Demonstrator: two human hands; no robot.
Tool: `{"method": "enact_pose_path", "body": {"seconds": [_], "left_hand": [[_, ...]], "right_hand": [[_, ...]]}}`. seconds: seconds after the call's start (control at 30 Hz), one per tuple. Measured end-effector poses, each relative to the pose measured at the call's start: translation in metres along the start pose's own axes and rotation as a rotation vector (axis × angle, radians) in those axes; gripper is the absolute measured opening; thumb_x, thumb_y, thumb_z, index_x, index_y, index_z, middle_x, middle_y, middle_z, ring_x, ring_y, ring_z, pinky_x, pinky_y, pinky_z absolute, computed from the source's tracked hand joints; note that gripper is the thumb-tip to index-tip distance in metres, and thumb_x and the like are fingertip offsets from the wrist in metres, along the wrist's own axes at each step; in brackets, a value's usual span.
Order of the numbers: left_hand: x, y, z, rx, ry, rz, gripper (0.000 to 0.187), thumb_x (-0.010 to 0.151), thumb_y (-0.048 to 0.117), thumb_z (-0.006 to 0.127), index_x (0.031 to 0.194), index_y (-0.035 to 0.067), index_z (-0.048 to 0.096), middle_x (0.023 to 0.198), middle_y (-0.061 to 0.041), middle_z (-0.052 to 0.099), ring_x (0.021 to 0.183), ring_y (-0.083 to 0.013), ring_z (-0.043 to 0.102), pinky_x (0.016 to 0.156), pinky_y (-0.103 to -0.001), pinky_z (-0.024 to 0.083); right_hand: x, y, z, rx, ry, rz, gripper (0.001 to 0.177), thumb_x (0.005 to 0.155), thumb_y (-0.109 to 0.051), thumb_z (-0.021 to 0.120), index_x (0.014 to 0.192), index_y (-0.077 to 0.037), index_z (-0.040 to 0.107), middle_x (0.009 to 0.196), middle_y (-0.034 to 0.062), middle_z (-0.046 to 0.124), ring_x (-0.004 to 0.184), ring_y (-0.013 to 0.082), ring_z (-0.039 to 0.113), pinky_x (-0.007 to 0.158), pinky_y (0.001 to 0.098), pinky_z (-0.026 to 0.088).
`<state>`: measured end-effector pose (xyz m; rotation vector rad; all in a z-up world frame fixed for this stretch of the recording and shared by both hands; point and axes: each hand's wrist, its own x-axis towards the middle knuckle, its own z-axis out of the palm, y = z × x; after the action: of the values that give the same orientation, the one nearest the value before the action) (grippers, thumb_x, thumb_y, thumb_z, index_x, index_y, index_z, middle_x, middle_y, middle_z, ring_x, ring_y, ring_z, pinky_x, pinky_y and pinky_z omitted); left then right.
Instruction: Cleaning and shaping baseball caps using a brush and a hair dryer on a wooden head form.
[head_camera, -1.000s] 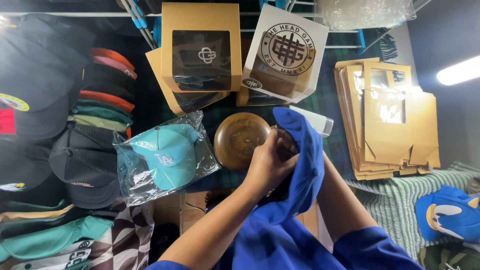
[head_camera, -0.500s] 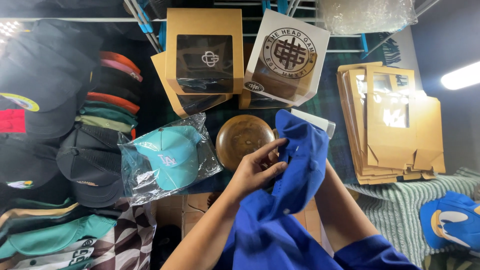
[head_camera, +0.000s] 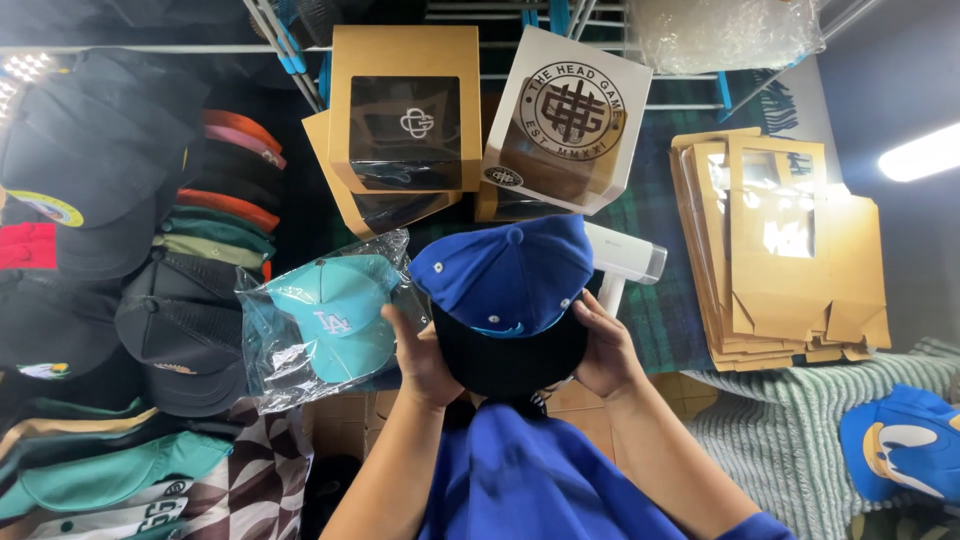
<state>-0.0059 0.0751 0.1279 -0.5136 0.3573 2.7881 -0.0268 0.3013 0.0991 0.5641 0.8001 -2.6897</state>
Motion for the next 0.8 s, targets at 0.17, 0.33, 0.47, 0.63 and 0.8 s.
{"method": "enact_pose_path", "body": {"seconds": [0.17,0.33,0.47,0.63,0.8], "left_hand": [[0.005,-0.006,-0.026,0.128,-0.125,0.088,0.041,0.095,0.036,0.063,0.116,0.002,0.071,0.113,-0.026,0.074,0.104,-0.0401,0.071,0.105,-0.060,0.048],[0.004,-0.003,-0.031,0.190,-0.051,0.113,0.039,0.095,0.033,0.064,0.119,0.003,0.070,0.112,-0.025,0.074,0.104,-0.0385,0.071,0.103,-0.058,0.049],[0.000,-0.001,-0.039,0.262,0.052,0.133,0.037,0.095,0.029,0.065,0.123,0.005,0.069,0.111,-0.023,0.074,0.103,-0.0365,0.072,0.100,-0.056,0.052],[-0.003,0.007,-0.056,0.327,0.164,0.163,0.037,0.095,0.025,0.066,0.127,0.006,0.068,0.109,-0.022,0.073,0.102,-0.0345,0.072,0.097,-0.054,0.054],[0.003,-0.005,-0.133,0.395,0.358,0.219,0.031,0.097,0.024,0.070,0.121,0.006,0.069,0.103,-0.017,0.073,0.098,-0.0302,0.072,0.094,-0.049,0.057]], "right_hand": [[0.013,0.010,-0.068,0.126,-0.240,0.081,0.047,0.095,-0.039,0.060,0.128,-0.006,0.066,0.107,0.0262,0.073,0.099,0.0407,0.074,0.093,0.0575,0.057],[0.031,-0.025,-0.032,-0.031,-0.600,-0.073,0.028,0.088,-0.019,0.072,0.105,0.000,0.059,0.075,0.0184,0.063,0.065,0.0290,0.068,0.063,0.0403,0.056],[0.048,-0.028,-0.052,-0.140,-0.547,-0.133,0.019,0.097,-0.020,0.068,0.096,-0.009,0.052,0.052,0.0093,0.050,0.045,0.0161,0.055,0.043,0.0201,0.040],[0.044,-0.018,-0.048,-0.192,-0.331,-0.177,0.015,0.104,-0.024,0.058,0.107,-0.011,0.055,0.069,0.0129,0.056,0.065,0.0253,0.067,0.061,0.0340,0.057],[0.046,-0.001,-0.075,-0.402,0.058,-0.402,0.011,0.107,-0.015,0.060,0.118,-0.012,0.061,0.091,0.0086,0.061,0.090,0.0177,0.065,0.091,0.0393,0.061]]}}
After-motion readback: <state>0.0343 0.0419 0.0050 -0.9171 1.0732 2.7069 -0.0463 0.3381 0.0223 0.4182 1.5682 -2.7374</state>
